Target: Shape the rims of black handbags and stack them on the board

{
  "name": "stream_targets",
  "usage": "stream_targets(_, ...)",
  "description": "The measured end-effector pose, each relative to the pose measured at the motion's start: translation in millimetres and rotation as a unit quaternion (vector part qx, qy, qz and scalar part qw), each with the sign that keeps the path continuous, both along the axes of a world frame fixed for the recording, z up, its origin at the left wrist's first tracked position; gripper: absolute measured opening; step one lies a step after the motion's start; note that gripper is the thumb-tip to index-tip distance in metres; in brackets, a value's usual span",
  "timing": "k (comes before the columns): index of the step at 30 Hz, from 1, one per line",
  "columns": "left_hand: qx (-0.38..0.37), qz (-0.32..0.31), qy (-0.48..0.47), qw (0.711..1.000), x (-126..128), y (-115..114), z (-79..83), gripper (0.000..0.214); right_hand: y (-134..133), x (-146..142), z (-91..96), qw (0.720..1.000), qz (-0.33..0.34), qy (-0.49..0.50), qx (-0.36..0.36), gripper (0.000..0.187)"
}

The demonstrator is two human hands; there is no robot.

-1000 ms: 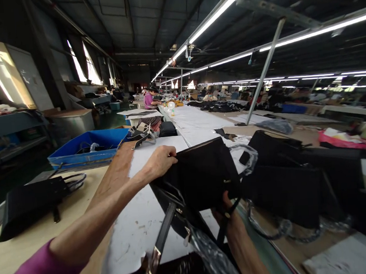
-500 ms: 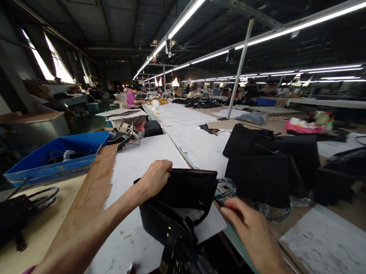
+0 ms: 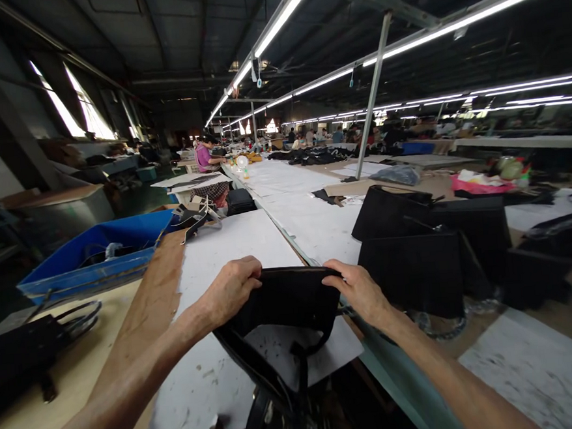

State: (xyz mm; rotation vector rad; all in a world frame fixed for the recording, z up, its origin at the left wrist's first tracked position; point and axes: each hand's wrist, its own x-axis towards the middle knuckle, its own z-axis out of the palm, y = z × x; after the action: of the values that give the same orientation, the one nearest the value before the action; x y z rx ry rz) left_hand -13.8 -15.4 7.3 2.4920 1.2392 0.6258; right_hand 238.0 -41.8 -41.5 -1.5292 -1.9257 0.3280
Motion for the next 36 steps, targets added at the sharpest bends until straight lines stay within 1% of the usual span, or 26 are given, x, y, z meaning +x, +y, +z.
stream_targets(5,0.0,0.029,0.0,1.0,4.1,4.3,-3.3,0.011,2.5,-2.7,-9.1,0.997,0.014,0.012,0.072,0.027)
stream_targets(9,-0.002,0.054,0.0,0.999,7.3,5.0,-3.1,0.011,1.1,-5.2,-15.2,0.996,0.012,0.003,0.088,0.032)
stream_targets(12,-0.001,0.072,0.002,0.997,9.1,5.9,-3.1,0.011,0.8,-4.3,-21.1,0.993,-0.006,-0.037,0.109,0.046)
stream_targets(14,-0.003,0.082,0.004,0.997,10.4,7.6,-3.3,0.012,1.3,-3.1,-24.9,0.985,-0.01,-0.084,0.151,0.055)
stream_targets(16,-0.005,0.086,0.006,0.996,11.3,9.4,-3.6,0.012,1.9,-2.5,-27.5,0.97,-0.005,-0.135,0.203,0.059)
stream_targets(18,-0.004,0.087,0.005,0.996,12.0,10.4,-4.0,0.011,2.3,-3.0,-28.3,0.958,0.001,-0.17,0.232,0.056)
stream_targets(20,-0.003,0.087,0.002,0.996,12.3,10.0,-3.9,0.011,2.7,-4.4,-27.5,0.956,0.001,-0.179,0.232,0.048)
stream_targets(22,-0.008,0.086,0.0,0.996,12.6,8.6,-3.3,0.011,3.5,-5.7,-25.5,0.961,-0.002,-0.17,0.219,0.037)
stream_targets(26,-0.023,0.081,-0.001,0.996,12.8,5.5,-1.8,0.012,7.2,-5.7,-21.4,0.976,0.008,-0.106,0.192,0.022)
stream_targets(31,-0.026,0.069,-0.004,0.997,12.4,4.3,-2.2,0.012,12.7,-2.9,-16.9,0.987,0.027,0.02,0.156,0.013)
stream_targets(36,-0.018,0.069,-0.002,0.997,12.9,2.6,0.3,0.01,17.0,-2.0,-9.5,0.991,0.046,0.061,0.11,0.01)
